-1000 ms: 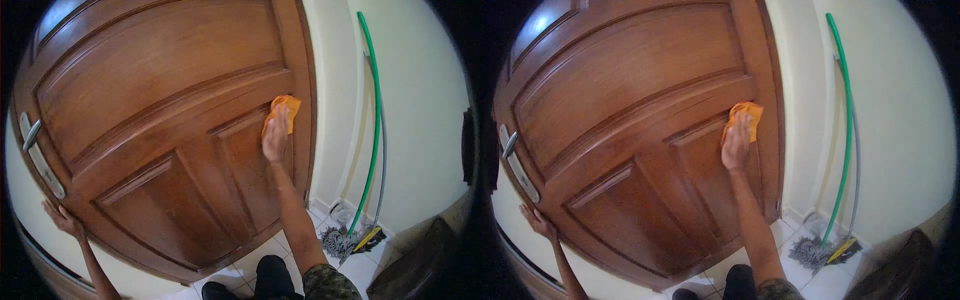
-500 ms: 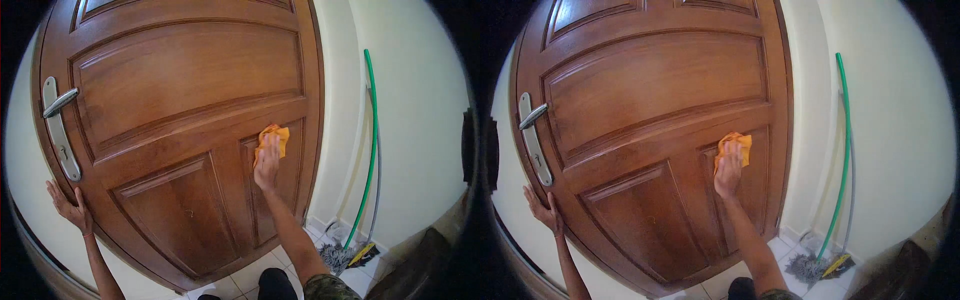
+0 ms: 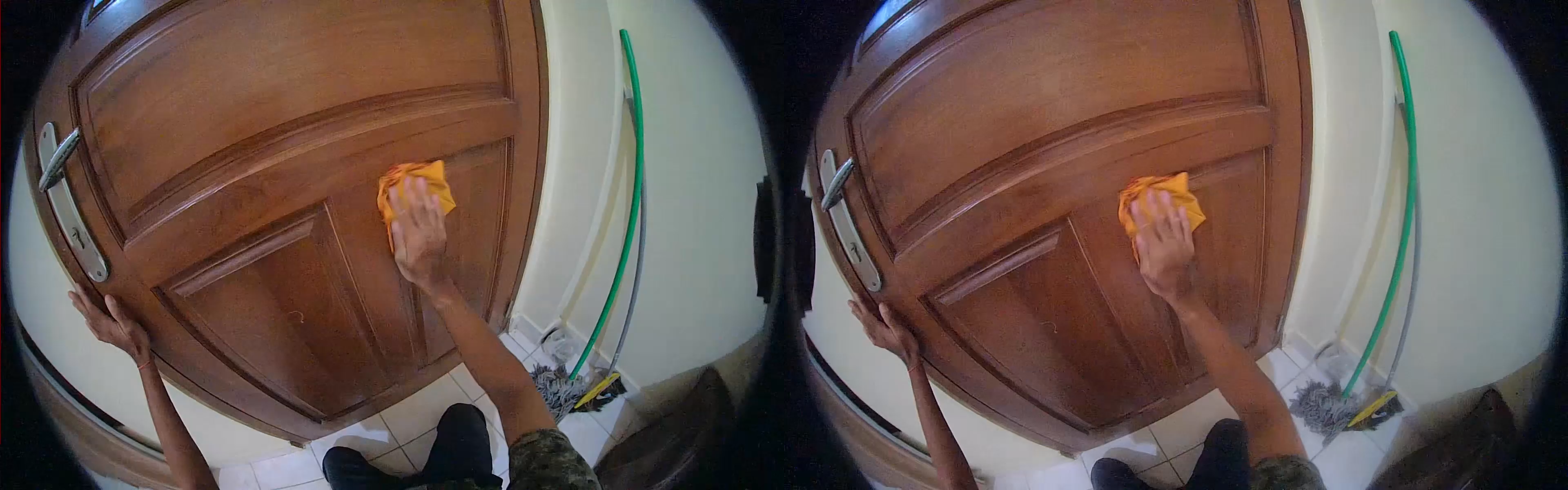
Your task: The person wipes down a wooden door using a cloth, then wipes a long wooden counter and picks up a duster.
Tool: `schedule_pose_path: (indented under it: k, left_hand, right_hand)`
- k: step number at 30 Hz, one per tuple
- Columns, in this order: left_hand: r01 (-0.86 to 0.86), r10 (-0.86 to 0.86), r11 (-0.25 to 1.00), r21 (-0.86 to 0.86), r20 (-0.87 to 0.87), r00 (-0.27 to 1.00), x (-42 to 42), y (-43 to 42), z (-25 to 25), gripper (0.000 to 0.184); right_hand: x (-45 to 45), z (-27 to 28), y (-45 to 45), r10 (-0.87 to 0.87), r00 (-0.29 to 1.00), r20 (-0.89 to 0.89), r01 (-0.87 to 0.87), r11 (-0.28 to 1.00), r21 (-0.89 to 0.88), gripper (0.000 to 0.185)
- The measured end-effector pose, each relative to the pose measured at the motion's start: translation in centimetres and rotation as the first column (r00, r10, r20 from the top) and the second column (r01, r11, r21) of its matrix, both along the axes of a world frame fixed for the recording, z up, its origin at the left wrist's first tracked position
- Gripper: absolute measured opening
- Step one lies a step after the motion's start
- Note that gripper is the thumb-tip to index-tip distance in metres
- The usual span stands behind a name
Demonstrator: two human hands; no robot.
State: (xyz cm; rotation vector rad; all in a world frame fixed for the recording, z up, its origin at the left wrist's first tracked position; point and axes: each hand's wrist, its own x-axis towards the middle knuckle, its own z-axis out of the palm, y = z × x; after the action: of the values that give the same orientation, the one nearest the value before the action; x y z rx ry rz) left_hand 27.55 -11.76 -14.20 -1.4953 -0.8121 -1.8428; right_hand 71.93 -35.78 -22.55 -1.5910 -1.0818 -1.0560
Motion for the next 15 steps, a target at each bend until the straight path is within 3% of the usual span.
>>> schedule_pose_path:
  k: [1,2,4,6,8,9,11,15]
  left_hand:
    - [0.018,-0.015,0.999,0.034,-0.070,0.997,0.3,-0.6,0.1,0.061]
    - [0.010,-0.007,0.999,0.033,-0.076,0.997,0.4,-0.7,0.1,0.061]
    - [0.037,-0.027,0.997,0.064,-0.140,0.990,0.5,-0.6,0.1,0.064]
    - [0.016,-0.009,0.999,0.050,-0.138,0.990,0.6,-0.5,0.1,0.065]
    - [0.002,0.003,0.999,0.036,-0.139,0.990,0.7,-0.6,0.1,0.065]
    - [-0.011,0.015,1.000,0.025,-0.154,0.988,0.6,-0.7,0.1,0.065]
    - [-0.009,0.016,0.998,0.054,-0.137,0.990,0.8,-0.5,0.1,0.064]
    - [0.008,0.003,0.997,0.079,-0.144,0.990,1.0,-0.5,0.1,0.059]
  right_hand:
    - [-0.2,-0.1,-0.1,0.025,0.996,0.085,-0.014,0.992,-0.129,0.046]
    - [1.1,-0.2,-0.3,-0.022,0.983,0.181,0.041,0.994,-0.100,0.047]
    - [5.1,-0.8,0.4,0.091,0.992,0.085,-0.109,0.968,0.228,0.047]
    - [8.3,0.0,-0.4,-0.111,0.990,-0.085,0.131,0.949,0.285,0.047]
    - [13.1,0.1,-0.8,-0.076,0.997,-0.029,0.081,0.914,0.398,0.048]
    - [13.9,0.0,-1.6,-0.063,0.997,-0.042,0.075,0.920,0.386,0.048]
    - [14.1,0.7,-3.1,0.040,0.957,-0.289,0.064,0.938,0.342,0.049]
    - [11.6,0.9,-2.5,-0.039,0.957,-0.287,0.134,0.938,0.320,0.050]
